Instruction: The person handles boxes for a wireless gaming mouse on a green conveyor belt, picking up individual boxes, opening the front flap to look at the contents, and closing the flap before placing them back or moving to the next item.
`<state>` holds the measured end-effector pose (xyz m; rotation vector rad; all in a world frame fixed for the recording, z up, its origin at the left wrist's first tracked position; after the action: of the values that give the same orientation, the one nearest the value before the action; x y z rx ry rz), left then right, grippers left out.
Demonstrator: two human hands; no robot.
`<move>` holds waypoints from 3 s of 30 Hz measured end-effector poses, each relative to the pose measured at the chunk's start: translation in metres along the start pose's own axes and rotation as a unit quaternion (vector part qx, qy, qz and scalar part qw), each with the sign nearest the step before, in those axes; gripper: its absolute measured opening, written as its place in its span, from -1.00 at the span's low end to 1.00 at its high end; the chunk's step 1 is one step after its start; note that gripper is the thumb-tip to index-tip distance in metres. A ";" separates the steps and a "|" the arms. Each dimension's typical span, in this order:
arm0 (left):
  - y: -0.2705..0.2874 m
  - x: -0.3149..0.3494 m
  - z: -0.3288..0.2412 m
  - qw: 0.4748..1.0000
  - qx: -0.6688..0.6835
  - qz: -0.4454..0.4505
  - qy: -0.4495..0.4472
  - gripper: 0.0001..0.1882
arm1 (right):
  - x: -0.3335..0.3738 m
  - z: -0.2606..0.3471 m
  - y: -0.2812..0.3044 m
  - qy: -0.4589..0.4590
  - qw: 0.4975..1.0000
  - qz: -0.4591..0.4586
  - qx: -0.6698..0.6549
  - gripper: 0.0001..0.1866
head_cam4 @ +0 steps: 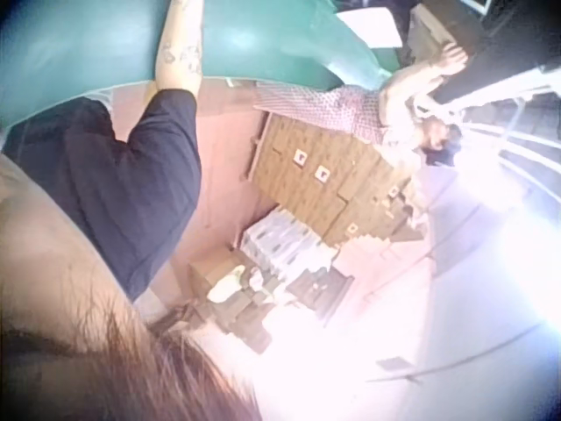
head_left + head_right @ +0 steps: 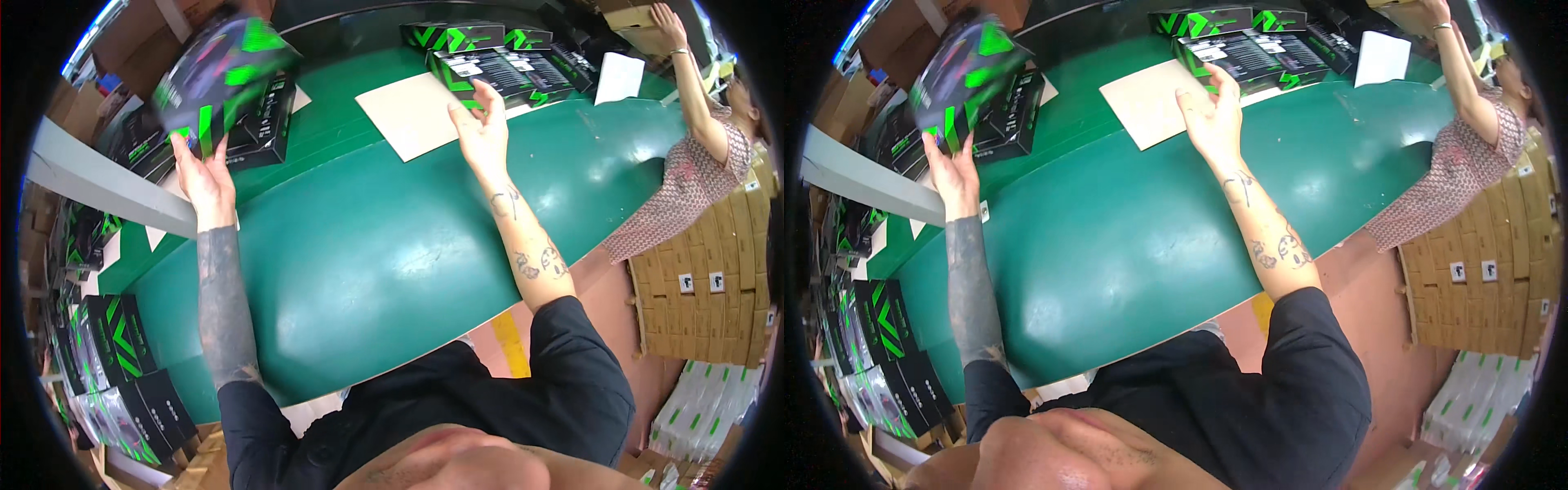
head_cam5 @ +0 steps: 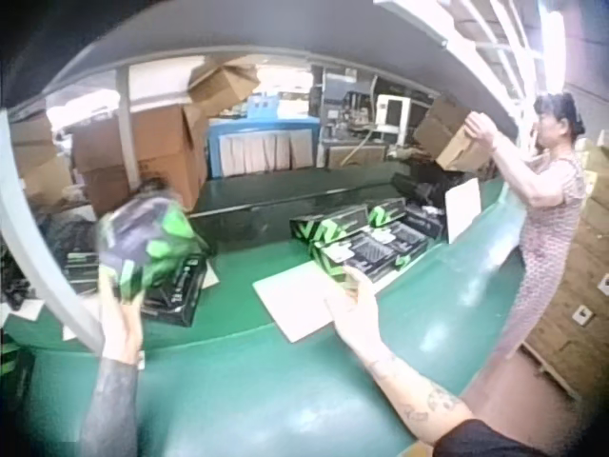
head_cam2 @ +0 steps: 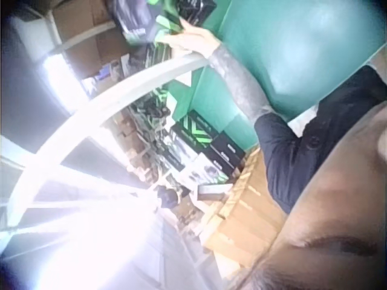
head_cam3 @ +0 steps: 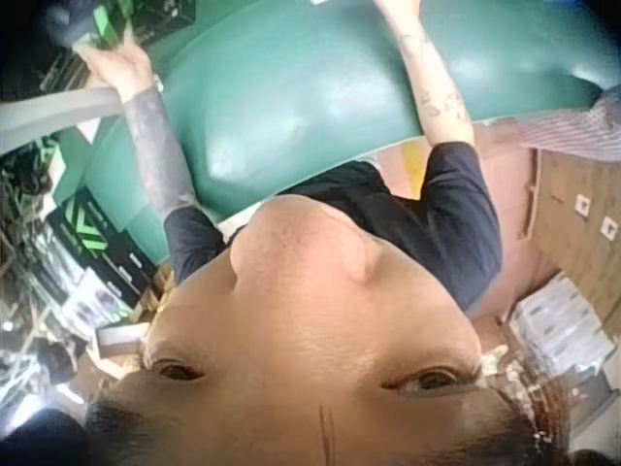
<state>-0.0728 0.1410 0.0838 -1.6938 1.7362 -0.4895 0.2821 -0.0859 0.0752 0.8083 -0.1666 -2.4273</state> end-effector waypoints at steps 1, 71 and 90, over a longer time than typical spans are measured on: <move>0.003 0.003 -0.001 1.000 -0.015 -0.004 -0.013 -0.60 | -0.009 -0.002 0.003 0.006 1.000 -0.004 0.003 -0.35; -0.059 0.137 0.135 0.768 -0.142 0.375 0.499 -0.32 | 0.042 -0.003 -0.051 -0.046 0.939 0.298 -0.165 -0.48; -0.081 0.126 0.104 0.747 -0.497 0.438 -0.063 -0.51 | -0.061 -0.114 0.060 -0.120 0.977 -0.113 0.137 -0.09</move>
<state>0.0634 0.0281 0.0393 -1.1208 2.5956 1.1396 0.4176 -0.0946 0.0314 0.6759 -0.5401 -2.7538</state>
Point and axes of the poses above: each hand's wrist, its own x-axis away from the middle knuckle, its own y-axis out of the back of the hand, z = x × y, the point moved 8 cm from there along -x, towards the middle knuckle
